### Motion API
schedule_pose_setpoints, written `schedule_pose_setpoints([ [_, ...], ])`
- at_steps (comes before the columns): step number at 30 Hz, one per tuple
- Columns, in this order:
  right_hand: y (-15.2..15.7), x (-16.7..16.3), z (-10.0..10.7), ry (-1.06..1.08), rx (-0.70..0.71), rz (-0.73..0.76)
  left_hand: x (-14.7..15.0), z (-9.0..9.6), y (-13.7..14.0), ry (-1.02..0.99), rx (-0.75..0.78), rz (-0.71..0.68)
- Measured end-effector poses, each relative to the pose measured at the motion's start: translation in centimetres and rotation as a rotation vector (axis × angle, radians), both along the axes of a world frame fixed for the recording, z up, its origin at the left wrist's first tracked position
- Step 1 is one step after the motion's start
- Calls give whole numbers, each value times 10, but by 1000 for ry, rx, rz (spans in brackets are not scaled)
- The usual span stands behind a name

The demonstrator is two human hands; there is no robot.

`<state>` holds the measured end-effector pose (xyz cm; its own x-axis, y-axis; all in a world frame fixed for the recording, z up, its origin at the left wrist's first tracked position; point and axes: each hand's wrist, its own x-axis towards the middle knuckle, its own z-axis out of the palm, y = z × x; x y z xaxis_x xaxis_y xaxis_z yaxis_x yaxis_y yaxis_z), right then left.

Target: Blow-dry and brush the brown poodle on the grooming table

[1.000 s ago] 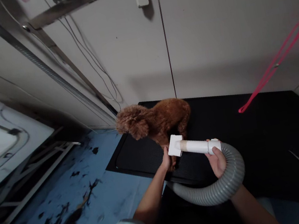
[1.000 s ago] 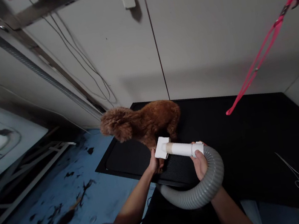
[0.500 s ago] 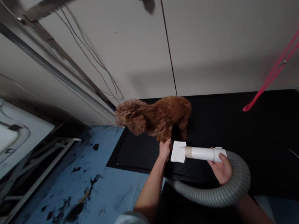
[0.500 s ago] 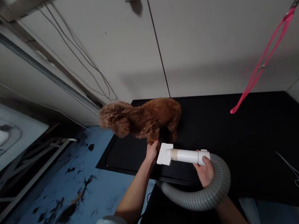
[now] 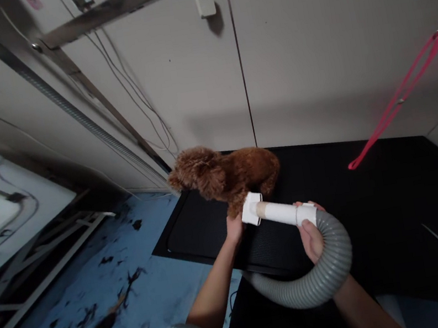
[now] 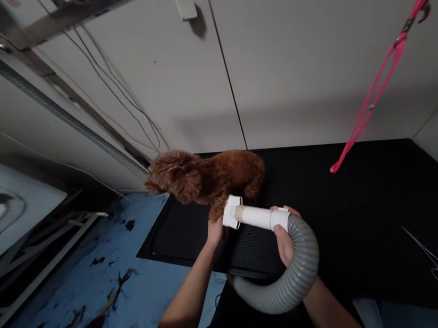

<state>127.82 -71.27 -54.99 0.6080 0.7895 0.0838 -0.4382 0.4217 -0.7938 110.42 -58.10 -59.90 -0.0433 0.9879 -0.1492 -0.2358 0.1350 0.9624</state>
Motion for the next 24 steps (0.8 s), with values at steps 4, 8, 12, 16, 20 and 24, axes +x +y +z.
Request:
schedule_pose_setpoints([
  [4, 26, 29, 24, -431, -86, -143, -18, -20, -30, 206, -68, -185],
  [8, 54, 62, 48, -755, -166, 161, -26, -27, -50, 242, -23, -274],
  [12, 82, 64, 68, -928, -149, 456, -24, -26, -55, 225, -41, -319],
  [16, 114, 54, 69, -967, -93, 618, -27, -28, -59, 242, -26, -325],
  [20, 135, 48, 62, -914, -101, 642, -33, -29, -63, 256, -36, -348],
  [24, 138, 44, 63, -923, -127, 637, -35, -29, -63, 241, -4, -347],
])
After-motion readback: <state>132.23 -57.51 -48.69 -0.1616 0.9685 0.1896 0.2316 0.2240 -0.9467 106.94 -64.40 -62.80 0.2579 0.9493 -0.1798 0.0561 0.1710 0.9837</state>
